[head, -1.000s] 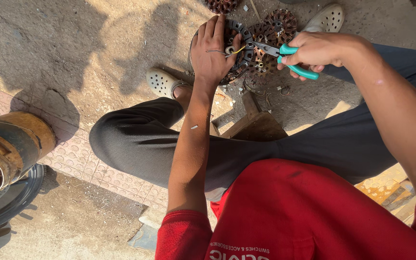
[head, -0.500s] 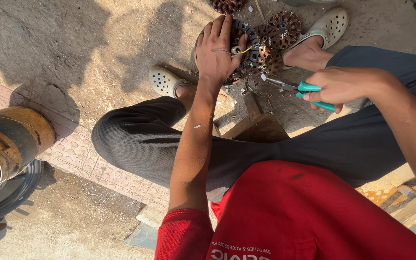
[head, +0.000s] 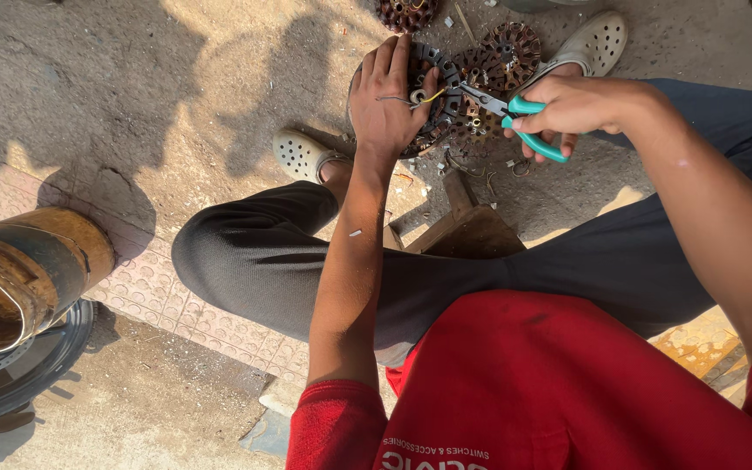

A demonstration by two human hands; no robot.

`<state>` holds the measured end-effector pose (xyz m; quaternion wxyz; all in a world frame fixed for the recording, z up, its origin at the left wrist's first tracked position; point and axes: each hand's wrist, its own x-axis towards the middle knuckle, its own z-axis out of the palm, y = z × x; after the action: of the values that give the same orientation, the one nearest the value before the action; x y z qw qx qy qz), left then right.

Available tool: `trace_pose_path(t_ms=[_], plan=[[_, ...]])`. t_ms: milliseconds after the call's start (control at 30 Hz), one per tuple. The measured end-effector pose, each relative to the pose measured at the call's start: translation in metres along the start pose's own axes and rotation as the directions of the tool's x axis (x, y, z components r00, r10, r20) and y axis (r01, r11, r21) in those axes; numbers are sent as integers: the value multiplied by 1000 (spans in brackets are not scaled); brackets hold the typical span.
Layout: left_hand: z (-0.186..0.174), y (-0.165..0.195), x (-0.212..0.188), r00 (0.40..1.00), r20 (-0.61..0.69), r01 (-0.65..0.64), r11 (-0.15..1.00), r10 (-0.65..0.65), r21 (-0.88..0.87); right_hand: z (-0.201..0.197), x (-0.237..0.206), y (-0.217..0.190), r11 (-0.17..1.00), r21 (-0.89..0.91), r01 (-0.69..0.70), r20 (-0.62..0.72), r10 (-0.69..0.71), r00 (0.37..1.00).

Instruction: The person sits on the ground and uses pliers to cut and remove wires from a circular metal component with multiple slots. The person repeatedly repositions the component and continues cutting wires throughout the clip.

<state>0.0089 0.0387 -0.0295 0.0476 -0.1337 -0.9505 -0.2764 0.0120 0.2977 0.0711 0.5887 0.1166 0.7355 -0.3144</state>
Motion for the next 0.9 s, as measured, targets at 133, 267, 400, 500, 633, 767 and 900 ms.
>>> trace_pose_path(t_ms=[133,267,400,500,633,767,900], plan=[[0,0,-1,1000,-20,-9,1000,9,9,-12,5,4,1000,-27,-4,19,5,1000],[-1,2,0,1000,-18,-3,1000,3,-5,-22,6,4,998,28,56,51,-58,997],[-4,3,2,1000,19,24,999,-23,-22,-28,-8,12,978,133,159,137,-177,975],[-7,4,4,1000,2,22,999,-22,-24,-24,-26,33,965,175,195,145,-222,964],[-11,6,6,993,-119,-27,1000,26,-6,6,-19,63,980,-200,1,99,20,995],[-11,20,-13,959,-283,-17,997,-4,-73,37,-3,89,996,-79,-41,16,43,999],[-10,27,-40,949,-257,117,961,-183,-252,53,3,102,965,254,69,-98,-45,994]])
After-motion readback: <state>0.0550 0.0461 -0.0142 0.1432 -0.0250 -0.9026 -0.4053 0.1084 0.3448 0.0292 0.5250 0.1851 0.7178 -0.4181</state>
